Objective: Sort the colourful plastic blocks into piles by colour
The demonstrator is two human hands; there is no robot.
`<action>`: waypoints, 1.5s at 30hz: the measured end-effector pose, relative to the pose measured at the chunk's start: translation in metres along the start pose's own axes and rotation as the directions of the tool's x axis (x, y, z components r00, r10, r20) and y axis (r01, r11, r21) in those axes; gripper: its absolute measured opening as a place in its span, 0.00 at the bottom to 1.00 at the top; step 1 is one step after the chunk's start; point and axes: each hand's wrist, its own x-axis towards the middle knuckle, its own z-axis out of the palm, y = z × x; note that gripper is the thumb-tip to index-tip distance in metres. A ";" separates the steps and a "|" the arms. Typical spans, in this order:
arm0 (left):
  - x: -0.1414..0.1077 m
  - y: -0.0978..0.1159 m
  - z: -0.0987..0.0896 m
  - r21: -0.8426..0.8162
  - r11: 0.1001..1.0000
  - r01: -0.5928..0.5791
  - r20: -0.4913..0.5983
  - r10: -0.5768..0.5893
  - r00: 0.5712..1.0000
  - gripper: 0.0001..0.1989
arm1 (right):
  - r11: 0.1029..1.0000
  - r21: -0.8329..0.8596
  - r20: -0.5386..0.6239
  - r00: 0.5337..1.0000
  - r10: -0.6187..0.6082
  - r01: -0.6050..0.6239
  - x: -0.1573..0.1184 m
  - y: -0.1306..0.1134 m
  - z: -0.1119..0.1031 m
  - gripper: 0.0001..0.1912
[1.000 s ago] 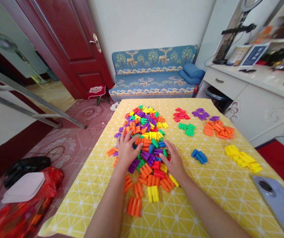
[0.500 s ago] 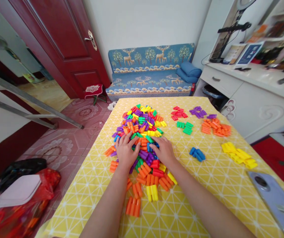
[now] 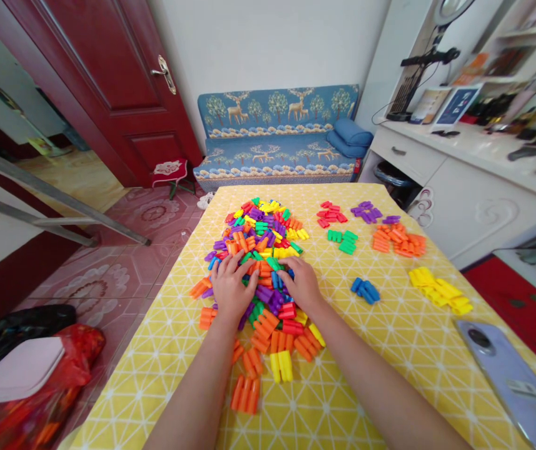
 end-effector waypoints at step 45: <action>0.000 -0.001 0.000 0.052 0.998 -0.024 -0.004 0.024 1.000 0.12 | 0.655 -0.746 0.103 0.951 0.290 -0.118 0.053 0.083 -0.091 0.13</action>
